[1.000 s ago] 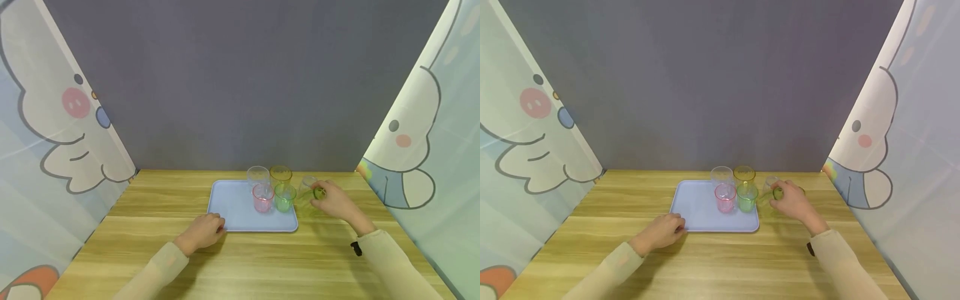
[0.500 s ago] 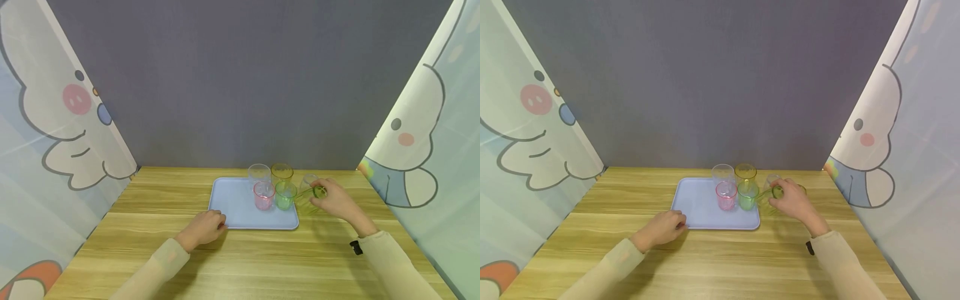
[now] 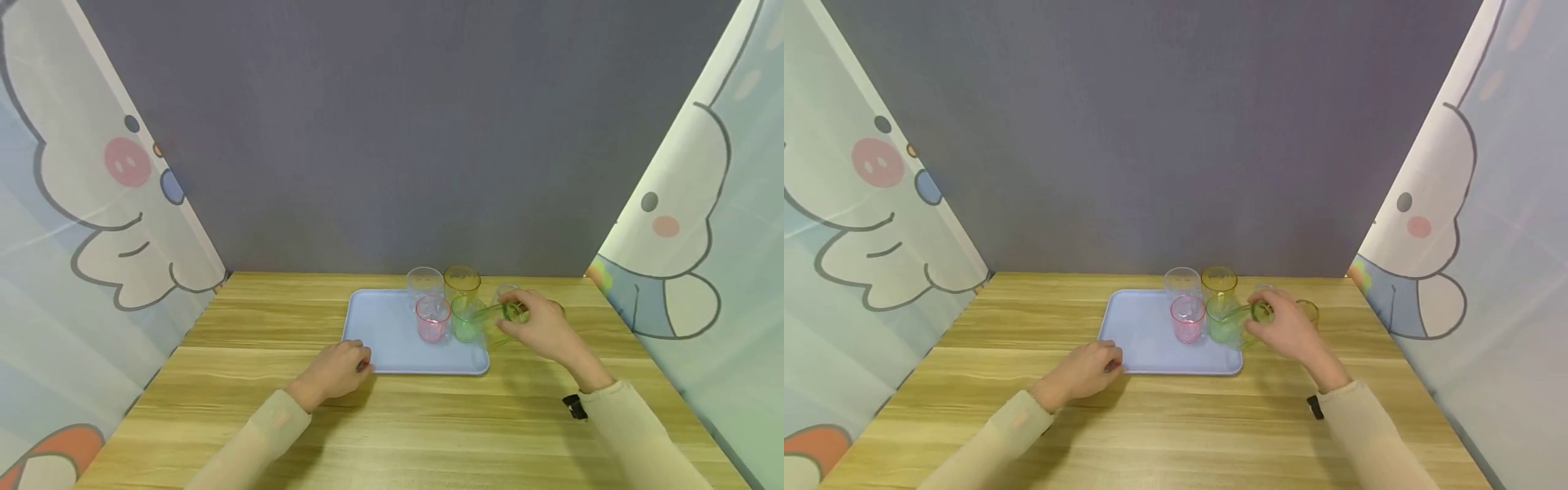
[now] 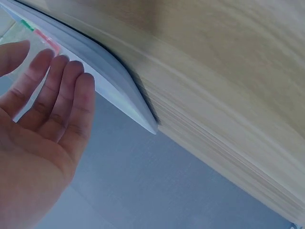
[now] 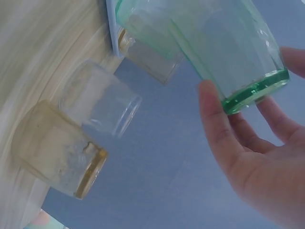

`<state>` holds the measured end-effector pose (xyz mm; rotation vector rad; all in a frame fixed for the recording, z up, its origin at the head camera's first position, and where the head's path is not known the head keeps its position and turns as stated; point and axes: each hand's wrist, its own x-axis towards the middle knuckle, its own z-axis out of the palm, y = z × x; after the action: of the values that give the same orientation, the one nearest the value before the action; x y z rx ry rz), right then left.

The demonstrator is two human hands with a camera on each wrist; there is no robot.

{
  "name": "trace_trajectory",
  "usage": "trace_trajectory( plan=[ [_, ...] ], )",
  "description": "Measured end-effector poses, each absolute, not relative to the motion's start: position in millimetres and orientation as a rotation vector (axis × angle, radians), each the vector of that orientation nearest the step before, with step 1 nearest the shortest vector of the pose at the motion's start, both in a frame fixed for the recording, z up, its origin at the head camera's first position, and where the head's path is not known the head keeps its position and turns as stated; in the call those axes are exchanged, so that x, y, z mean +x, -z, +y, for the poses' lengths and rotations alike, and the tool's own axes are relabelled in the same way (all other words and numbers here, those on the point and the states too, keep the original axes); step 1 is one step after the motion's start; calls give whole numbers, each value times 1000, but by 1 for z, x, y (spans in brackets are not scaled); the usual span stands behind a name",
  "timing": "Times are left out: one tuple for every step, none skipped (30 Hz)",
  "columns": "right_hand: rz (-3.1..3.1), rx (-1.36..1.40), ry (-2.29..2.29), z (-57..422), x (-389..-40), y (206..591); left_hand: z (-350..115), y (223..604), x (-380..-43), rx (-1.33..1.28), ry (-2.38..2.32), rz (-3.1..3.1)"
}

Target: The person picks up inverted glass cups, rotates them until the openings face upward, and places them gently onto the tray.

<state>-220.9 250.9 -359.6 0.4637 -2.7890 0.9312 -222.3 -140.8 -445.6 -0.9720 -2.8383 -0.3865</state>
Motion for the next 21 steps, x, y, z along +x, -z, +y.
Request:
trace_trajectory(
  plan=[
    [-2780, 467, -948, 250, -220, 360, -141, 445, -222, -970, 391, -2835],
    [-2767, 470, -966, 249, -220, 360, -140, 444, -222, -969, 404, -2829],
    [-2755, 469, -982, 248, -219, 360, -140, 443, -222, -969, 418, -2822],
    [-2741, 474, -999, 246, -218, 361, -140, 443, -222, -966, 426, -2817],
    [-2725, 481, -1019, 245, -218, 362, -140, 443, -222, -960, 436, -2811],
    [-2711, 487, -1037, 244, -218, 363, -140, 443, -221, -955, 443, -2804],
    [-2699, 496, -1054, 242, -218, 364, -140, 443, -220, -953, 453, -2796],
    [-2687, 506, -1072, 241, -217, 365, -140, 444, -220, -952, 466, -2784],
    [-2680, 514, -1091, 240, -217, 366, -139, 445, -219, -952, 474, -2771],
    [-2672, 521, -1106, 238, -217, 367, -138, 446, -219, -951, 489, -2759],
    [-2665, 526, -1120, 237, -217, 368, -138, 447, -218, -950, 511, -2747],
    [-2660, 528, -1133, 236, -217, 369, -137, 447, -218, -949, 533, -2733],
    [-2653, 528, -1149, 234, -217, 370, -136, 448, -218, -944, 559, -2722],
    [-2647, 523, -1168, 233, -217, 370, -135, 448, -219, -933, 582, -2715],
    [-2639, 518, -1185, 232, -218, 371, -135, 448, -219, -919, 613, -2710],
    [-2629, 512, -1204, 230, -218, 372, -134, 446, -219, -903, 655, -2707],
    [-2619, 506, -1226, 229, -218, 373, -133, 444, -220, -884, 692, -2703],
    [-2607, 498, -1251, 228, -218, 374, -133, 442, -220, -866, 734, -2698],
    [-2596, 489, -1276, 226, -218, 375, -133, 440, -220, -847, 778, -2693],
    [-2583, 484, -1304, 224, -218, 376, -133, 437, -221, -830, 826, -2685],
    [-2572, 480, -1333, 222, -218, 377, -133, 435, -221, -818, 872, -2668]
  ],
)
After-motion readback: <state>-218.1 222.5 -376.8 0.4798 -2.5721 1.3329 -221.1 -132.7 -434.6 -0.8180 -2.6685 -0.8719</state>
